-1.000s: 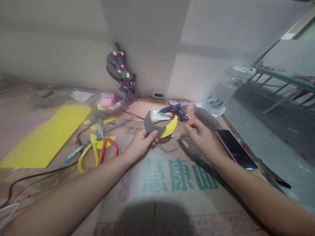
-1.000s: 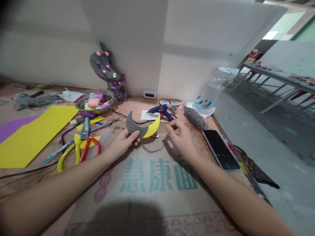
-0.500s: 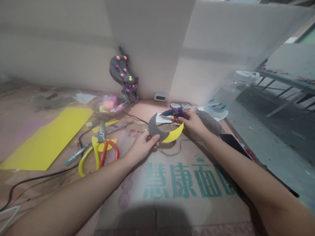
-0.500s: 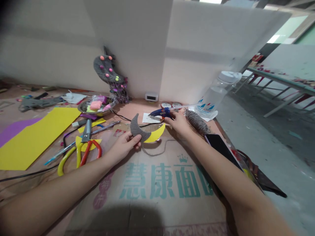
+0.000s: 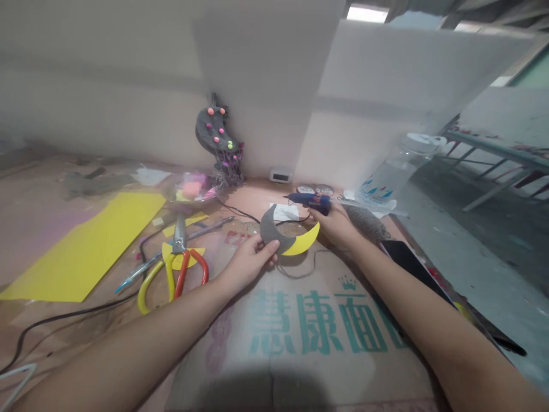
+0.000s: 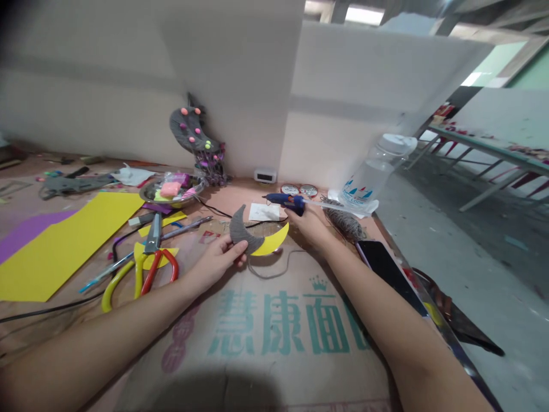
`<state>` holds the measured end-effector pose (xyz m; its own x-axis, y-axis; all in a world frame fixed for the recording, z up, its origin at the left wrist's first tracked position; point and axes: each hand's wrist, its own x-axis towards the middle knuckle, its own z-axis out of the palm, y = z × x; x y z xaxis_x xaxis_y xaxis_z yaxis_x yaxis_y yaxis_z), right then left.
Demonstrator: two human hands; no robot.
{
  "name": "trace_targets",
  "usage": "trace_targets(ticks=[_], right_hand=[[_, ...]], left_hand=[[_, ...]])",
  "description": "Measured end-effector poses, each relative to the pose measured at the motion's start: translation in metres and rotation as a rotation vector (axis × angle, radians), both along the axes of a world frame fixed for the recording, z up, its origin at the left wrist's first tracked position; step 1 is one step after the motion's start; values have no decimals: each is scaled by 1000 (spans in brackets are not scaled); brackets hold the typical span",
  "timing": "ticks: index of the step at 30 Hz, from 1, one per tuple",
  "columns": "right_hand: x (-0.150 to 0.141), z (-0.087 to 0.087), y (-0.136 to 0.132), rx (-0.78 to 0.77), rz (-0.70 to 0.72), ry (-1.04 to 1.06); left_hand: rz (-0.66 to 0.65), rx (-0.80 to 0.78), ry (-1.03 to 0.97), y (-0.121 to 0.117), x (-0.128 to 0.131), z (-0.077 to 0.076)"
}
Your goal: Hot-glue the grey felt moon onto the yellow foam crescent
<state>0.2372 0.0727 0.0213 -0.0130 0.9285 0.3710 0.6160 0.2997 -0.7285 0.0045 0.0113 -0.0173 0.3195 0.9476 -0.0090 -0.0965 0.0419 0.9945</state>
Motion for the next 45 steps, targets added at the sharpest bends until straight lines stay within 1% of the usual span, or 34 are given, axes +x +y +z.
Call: trace_targets(ticks=[3, 5, 6, 7, 9, 11, 14, 16, 18, 19, 21, 24, 26, 32, 38, 45], right_hand=[[0, 12, -14, 42, -86, 64], [1, 17, -29, 50, -165, 197], [1, 18, -39, 32, -147, 277], [2, 18, -48, 10, -101, 353], [3, 15, -69, -54, -11, 417], [3, 12, -88, -112, 16, 325], [-2, 8, -111, -182, 17, 41], [-8, 5, -119, -169, 122, 6], [-13, 2, -122, -143, 190, 32], [-14, -1, -122, -147, 197, 39], [-15, -6, -121, -184, 191, 27], [-13, -10, -120, -222, 192, 5], [-12, -10, -121, -223, 190, -9], [-11, -11, -120, -215, 140, -76], [-9, -19, -117, -228, 131, -80], [-9, -19, -116, -219, 130, -131]], left_hand=[[41, -38, -3, 0, 0, 4], [63, -41, -12, 0, 0, 6], [70, -38, -22, 0, 1, 6], [75, -36, -38, 1, 1, 6], [72, -52, -83, 1, 1, 6], [65, -68, -109, 1, 1, 6], [58, -61, -96, 1, 0, 5], [67, -52, -73, 1, -1, 4], [71, -27, -55, 2, -2, 3], [70, -14, -49, 2, -2, 2], [66, -5, -55, 3, -2, 2], [63, -46, -71, 2, -2, 4], [60, -64, -69, 2, -1, 6], [61, -39, -50, 2, -1, 8], [54, -21, -34, 2, -1, 8], [46, 0, -18, 1, -2, 8]])
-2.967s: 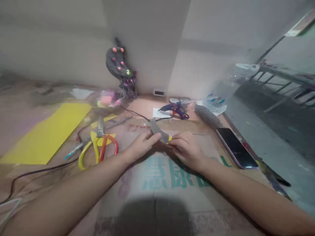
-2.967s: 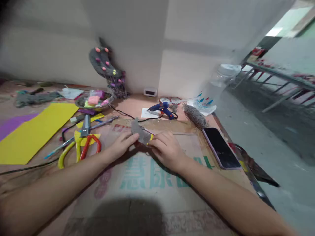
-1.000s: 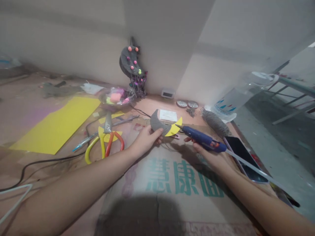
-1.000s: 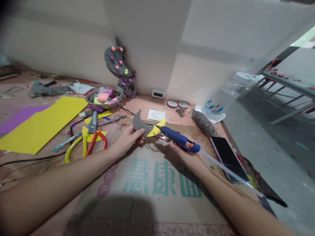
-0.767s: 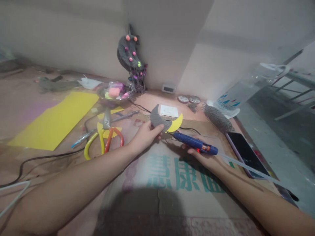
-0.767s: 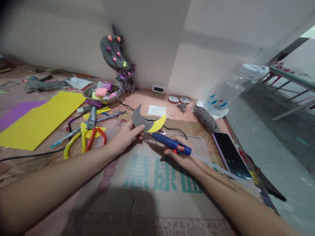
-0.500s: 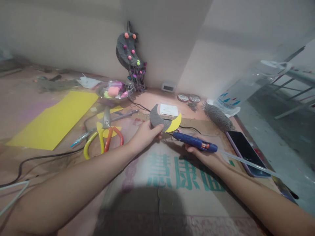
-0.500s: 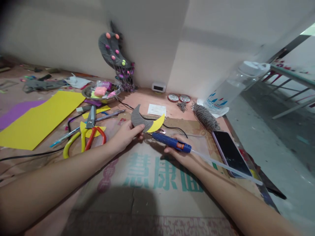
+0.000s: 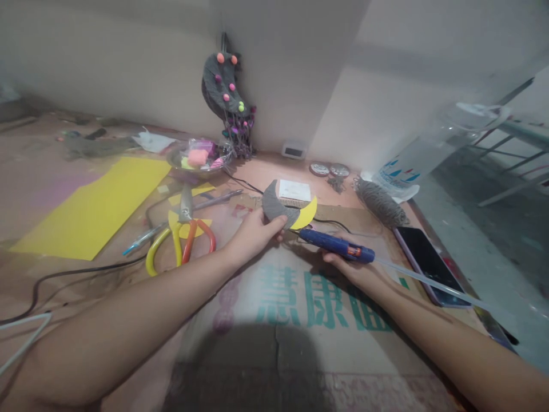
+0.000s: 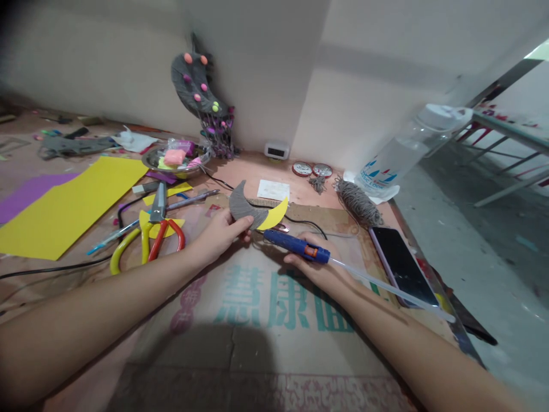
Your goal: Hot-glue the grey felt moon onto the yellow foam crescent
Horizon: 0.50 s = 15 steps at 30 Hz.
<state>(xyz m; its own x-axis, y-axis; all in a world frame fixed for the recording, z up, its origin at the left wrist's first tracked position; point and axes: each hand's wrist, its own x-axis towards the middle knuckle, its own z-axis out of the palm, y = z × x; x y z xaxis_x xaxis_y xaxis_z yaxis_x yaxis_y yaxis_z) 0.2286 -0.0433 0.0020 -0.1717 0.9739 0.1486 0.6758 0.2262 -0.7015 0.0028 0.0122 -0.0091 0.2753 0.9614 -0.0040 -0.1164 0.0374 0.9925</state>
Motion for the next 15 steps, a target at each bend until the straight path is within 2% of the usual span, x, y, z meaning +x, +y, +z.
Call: trace_targets(ticks=[15], right_hand=[[-2, 6, -1, 13, 7, -24]], left_hand=[[4, -20, -8, 1, 1, -1]])
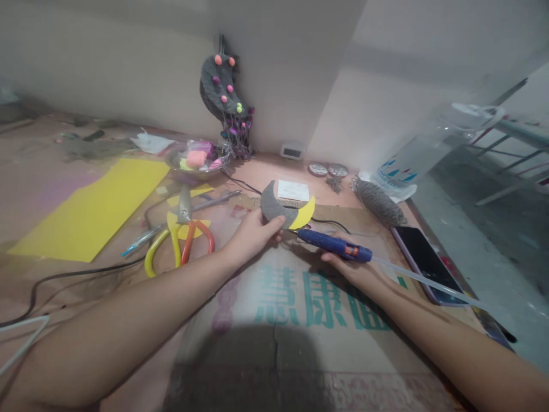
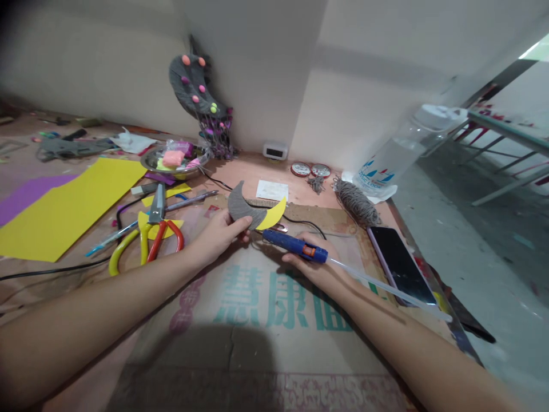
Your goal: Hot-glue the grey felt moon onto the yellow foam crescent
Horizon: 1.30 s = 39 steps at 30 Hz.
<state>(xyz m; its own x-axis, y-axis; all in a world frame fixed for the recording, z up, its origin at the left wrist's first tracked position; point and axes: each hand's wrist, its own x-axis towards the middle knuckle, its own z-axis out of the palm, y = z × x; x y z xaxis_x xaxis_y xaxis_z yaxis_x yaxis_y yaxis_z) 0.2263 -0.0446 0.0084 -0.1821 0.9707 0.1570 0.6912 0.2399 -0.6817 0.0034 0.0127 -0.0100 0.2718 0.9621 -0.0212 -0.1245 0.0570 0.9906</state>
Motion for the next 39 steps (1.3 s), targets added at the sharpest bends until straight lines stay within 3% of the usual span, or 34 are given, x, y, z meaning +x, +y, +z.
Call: trace_targets(ticks=[39], right_hand=[[-3, 3, -2, -102, -29, 12]], left_hand=[[-25, 37, 20, 2, -1, -5]])
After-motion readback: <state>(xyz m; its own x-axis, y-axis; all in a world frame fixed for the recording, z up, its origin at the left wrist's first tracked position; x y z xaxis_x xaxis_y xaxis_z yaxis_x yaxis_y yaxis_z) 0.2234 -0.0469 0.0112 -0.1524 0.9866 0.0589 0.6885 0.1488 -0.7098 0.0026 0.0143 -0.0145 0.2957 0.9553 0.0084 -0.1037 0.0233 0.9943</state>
